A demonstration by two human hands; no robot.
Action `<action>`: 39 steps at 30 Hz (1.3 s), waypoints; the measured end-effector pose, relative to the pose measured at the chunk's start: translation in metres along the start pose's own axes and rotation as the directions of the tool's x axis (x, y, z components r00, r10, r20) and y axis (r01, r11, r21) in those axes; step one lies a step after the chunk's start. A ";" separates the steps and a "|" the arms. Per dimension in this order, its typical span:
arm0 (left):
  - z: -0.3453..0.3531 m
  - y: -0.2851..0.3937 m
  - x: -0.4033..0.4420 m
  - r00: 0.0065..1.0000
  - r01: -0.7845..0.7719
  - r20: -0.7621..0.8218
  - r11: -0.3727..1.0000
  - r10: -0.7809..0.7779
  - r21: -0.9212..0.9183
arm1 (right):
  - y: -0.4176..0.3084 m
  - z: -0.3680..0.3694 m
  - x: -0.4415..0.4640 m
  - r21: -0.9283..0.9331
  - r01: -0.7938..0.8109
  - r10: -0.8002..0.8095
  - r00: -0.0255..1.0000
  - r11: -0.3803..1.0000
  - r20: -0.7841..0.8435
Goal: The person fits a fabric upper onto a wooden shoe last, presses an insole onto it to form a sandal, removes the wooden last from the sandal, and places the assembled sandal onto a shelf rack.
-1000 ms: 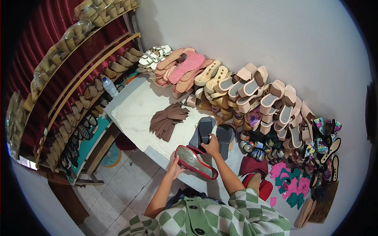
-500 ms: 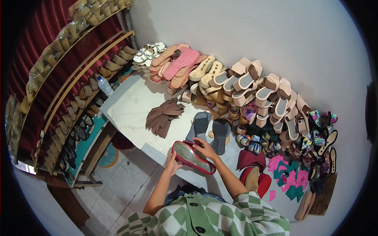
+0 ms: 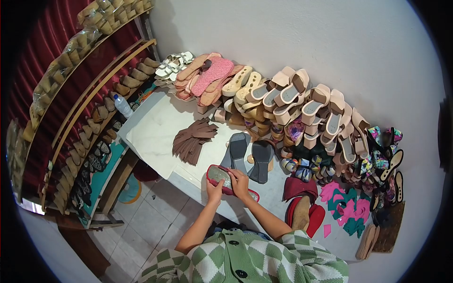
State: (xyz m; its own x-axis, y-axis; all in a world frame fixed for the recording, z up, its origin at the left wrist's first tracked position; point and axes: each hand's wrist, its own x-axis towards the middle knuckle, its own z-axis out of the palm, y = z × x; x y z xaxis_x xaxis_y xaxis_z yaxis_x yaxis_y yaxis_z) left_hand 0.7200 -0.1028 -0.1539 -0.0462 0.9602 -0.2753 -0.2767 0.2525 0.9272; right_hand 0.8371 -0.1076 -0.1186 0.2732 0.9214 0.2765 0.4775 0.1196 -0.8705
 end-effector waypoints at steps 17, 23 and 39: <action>-0.010 0.015 -0.009 0.986 0.167 0.012 0.972 -0.167 -0.164 | -0.006 -0.007 -0.022 -0.092 0.225 -0.177 0.914 0.970 0.364; -0.009 0.013 -0.005 0.989 0.111 0.104 0.993 -0.106 -0.049 | -0.019 -0.037 -0.028 -0.066 0.257 -0.206 0.882 0.964 0.425; -0.013 0.022 0.017 0.926 0.200 0.337 0.979 -0.172 -0.049 | 0.003 -0.048 -0.033 0.287 -0.076 0.011 0.975 0.955 0.222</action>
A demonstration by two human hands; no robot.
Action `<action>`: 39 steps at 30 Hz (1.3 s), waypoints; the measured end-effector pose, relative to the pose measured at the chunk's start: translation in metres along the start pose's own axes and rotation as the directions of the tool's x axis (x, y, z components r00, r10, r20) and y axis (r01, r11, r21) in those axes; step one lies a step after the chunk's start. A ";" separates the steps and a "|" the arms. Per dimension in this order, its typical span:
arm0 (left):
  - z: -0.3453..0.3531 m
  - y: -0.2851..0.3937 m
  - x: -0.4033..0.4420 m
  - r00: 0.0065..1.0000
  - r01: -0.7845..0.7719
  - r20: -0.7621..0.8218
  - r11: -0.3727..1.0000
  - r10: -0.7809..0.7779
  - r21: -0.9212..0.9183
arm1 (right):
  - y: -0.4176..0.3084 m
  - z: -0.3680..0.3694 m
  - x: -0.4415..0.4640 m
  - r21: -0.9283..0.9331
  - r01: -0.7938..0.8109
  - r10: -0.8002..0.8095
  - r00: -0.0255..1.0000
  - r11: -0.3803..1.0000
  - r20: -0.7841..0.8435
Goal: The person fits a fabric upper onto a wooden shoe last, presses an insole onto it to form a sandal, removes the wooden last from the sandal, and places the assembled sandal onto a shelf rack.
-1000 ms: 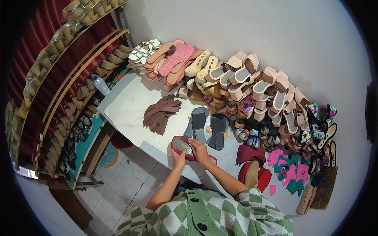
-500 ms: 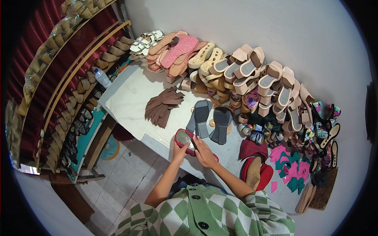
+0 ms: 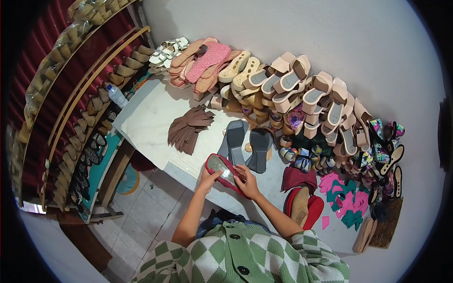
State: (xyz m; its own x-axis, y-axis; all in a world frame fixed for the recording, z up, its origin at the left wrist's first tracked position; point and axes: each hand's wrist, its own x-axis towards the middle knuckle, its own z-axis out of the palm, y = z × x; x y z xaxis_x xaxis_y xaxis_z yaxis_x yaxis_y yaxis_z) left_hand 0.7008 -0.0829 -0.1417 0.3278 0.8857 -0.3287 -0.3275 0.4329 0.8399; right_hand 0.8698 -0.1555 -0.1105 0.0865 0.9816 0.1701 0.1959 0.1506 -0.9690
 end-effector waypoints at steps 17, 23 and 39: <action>-0.001 -0.012 -0.002 0.996 -0.031 -0.080 0.998 0.036 0.062 | 0.003 0.007 -0.007 -0.448 0.304 -0.354 0.935 0.841 -0.029; -0.003 -0.006 -0.006 1.000 -0.006 0.014 0.995 0.008 -0.099 | 0.003 0.010 -0.010 -0.496 0.351 -0.406 0.914 0.794 -0.003; 0.005 0.016 -0.002 0.981 0.029 -0.188 0.998 -0.040 -0.059 | 0.006 0.010 -0.012 -0.544 0.420 -0.429 0.896 0.727 0.119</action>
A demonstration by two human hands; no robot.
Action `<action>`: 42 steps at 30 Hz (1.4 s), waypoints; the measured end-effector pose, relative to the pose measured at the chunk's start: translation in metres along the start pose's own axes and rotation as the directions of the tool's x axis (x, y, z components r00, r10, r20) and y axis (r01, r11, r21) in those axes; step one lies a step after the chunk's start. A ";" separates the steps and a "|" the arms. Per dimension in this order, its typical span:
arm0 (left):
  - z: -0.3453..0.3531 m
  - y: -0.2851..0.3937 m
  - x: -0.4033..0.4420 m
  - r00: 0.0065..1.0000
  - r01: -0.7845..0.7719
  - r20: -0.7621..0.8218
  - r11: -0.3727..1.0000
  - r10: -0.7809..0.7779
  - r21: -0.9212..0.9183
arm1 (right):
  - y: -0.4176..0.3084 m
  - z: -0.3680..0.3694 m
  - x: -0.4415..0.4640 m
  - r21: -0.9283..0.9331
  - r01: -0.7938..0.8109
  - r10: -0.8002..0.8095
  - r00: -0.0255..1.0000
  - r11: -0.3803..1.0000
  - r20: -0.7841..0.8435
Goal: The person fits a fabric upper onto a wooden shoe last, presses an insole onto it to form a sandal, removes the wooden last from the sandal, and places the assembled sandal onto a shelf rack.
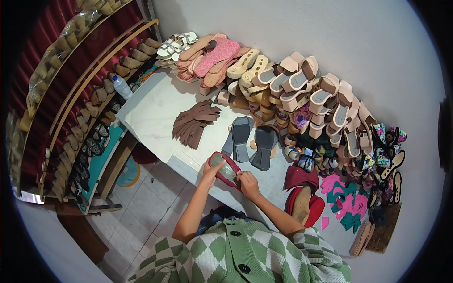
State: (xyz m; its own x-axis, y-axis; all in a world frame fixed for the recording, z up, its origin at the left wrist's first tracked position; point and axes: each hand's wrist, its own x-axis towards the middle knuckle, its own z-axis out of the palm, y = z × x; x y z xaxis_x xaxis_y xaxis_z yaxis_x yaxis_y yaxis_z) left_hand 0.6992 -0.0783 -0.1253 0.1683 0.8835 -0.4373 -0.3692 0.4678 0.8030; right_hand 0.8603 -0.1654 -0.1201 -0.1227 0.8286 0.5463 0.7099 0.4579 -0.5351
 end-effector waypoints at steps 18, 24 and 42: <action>0.001 -0.018 0.017 0.945 -0.129 -0.269 0.969 0.184 0.209 | -0.002 -0.001 0.014 0.403 -0.417 0.414 0.905 0.814 0.100; 0.005 -0.027 0.023 0.942 -0.144 -0.263 0.958 0.210 0.247 | 0.058 0.009 0.022 0.592 -0.762 0.456 0.639 0.263 0.620; 0.011 -0.032 0.024 0.929 -0.208 -0.239 0.933 0.282 0.293 | 0.038 0.032 0.034 0.279 -0.710 0.543 0.686 0.647 0.484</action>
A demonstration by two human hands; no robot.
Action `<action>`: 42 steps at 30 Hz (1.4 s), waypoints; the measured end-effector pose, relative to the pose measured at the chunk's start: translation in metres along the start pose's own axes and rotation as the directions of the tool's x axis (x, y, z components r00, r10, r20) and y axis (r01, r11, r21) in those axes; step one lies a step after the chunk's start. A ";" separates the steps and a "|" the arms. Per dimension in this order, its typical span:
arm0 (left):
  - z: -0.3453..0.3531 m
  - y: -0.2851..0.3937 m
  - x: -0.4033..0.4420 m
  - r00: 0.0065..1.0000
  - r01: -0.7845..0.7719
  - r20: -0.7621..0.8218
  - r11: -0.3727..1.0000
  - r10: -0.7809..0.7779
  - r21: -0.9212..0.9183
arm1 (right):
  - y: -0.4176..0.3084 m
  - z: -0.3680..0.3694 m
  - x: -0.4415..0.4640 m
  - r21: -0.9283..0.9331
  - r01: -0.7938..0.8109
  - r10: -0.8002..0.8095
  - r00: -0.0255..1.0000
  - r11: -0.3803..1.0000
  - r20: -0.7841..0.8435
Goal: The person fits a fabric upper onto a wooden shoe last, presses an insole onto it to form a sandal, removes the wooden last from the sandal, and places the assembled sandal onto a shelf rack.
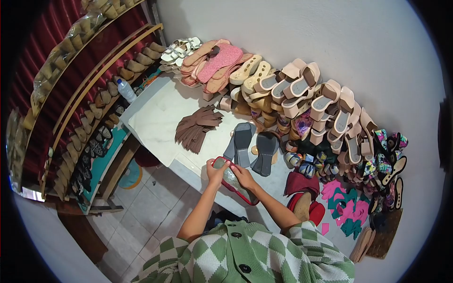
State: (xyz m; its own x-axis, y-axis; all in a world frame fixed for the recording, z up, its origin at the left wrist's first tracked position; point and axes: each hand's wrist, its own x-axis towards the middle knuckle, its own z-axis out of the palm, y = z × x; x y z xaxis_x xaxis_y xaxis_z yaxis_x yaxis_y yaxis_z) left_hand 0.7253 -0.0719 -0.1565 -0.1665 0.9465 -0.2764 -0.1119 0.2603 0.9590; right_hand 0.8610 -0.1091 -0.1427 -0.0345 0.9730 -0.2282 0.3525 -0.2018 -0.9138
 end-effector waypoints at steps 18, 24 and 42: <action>0.009 -0.002 0.000 0.995 -0.043 -0.085 0.991 0.054 0.130 | 0.030 -0.016 -0.021 0.313 -0.076 -0.008 0.966 0.947 0.258; 0.008 -0.007 0.002 0.998 -0.024 -0.060 0.997 0.029 0.071 | 0.023 -0.029 -0.026 0.182 -0.061 0.002 0.951 0.981 0.309; 0.005 0.015 -0.006 0.992 -0.019 0.123 0.999 0.014 0.034 | -0.016 -0.018 -0.043 -0.174 -0.064 0.069 0.997 0.983 0.027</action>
State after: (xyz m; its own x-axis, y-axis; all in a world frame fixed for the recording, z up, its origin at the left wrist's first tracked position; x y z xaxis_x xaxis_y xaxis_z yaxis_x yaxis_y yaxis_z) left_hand 0.7301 -0.0731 -0.1403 -0.0464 0.9664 -0.2529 -0.0750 0.2491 0.9656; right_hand 0.8739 -0.1459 -0.1123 -0.0350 0.9534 -0.2998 0.5115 -0.2406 -0.8249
